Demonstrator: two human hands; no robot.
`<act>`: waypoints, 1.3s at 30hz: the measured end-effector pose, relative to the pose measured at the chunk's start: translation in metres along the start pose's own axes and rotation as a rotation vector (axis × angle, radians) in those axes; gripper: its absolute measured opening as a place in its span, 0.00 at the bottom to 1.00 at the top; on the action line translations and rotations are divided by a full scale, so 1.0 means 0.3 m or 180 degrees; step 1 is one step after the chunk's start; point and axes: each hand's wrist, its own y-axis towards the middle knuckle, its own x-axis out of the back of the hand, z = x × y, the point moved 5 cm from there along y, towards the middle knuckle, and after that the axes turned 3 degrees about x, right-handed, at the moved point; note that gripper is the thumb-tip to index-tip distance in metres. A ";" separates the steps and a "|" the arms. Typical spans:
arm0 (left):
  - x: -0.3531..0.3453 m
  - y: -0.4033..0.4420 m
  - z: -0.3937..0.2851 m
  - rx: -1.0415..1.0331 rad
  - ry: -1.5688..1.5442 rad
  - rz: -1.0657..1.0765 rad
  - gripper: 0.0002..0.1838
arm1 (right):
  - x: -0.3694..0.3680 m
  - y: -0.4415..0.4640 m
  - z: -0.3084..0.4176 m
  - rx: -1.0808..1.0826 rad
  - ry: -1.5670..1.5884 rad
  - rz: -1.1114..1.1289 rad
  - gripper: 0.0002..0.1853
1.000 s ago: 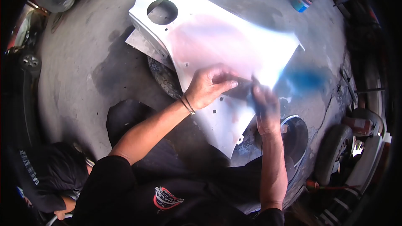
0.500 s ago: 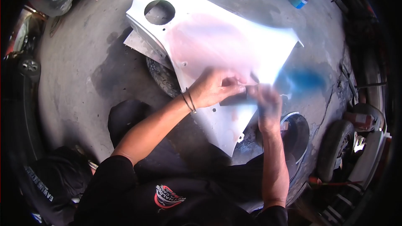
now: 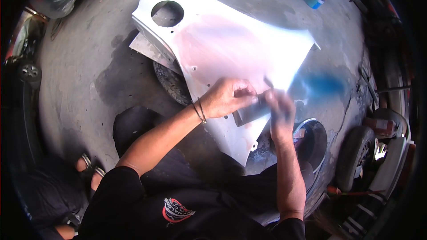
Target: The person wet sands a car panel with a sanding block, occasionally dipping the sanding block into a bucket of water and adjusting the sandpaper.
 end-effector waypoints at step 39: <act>-0.091 -0.015 0.035 0.0105 -0.1217 -0.0418 0.10 | 0.016 -0.010 -0.014 -0.0279 0.0285 -0.0479 0.16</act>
